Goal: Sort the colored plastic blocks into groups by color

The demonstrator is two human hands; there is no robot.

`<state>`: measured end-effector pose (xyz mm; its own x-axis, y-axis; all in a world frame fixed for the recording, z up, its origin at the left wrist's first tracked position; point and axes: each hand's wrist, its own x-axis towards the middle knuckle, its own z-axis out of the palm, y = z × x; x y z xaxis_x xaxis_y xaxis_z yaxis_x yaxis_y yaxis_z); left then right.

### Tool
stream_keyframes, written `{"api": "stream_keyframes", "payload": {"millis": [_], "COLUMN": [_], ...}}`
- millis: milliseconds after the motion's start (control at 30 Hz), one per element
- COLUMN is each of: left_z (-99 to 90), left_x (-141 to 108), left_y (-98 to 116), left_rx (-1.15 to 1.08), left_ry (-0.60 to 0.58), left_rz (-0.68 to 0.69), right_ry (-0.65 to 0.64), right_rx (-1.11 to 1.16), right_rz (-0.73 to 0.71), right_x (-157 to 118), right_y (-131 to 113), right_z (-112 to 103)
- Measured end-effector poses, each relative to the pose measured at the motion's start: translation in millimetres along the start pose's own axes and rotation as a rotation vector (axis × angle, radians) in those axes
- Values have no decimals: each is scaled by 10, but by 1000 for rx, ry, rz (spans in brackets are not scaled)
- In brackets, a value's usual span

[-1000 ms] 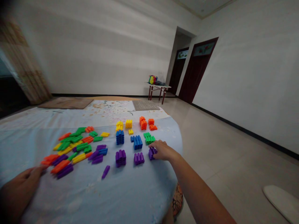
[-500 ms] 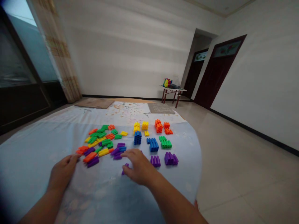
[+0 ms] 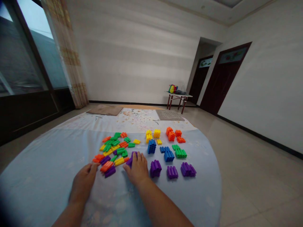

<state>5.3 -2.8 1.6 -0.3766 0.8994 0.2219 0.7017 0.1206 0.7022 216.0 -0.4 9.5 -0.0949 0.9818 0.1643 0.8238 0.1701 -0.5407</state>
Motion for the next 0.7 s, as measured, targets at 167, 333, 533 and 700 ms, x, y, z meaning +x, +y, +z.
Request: {"api": "stream_keyframes", "payload": {"millis": [167, 333, 533, 700], "left_z": [22, 36, 36, 14], "left_x": [3, 4, 8, 20], "left_y": [-10, -40, -49, -66], "left_rx": [27, 53, 75, 40], "left_ry": [3, -1, -3, -14], "left_rz": [8, 19, 14, -26], "right_ry": [-43, -34, 93, 140], "right_rx": [92, 227, 341, 390], "right_rz": [-17, -143, -296, -385], "right_x": [-107, -251, -551, -730], "right_y": [-142, -291, -71, 106], "right_z": [107, 26, -211, -151]}}
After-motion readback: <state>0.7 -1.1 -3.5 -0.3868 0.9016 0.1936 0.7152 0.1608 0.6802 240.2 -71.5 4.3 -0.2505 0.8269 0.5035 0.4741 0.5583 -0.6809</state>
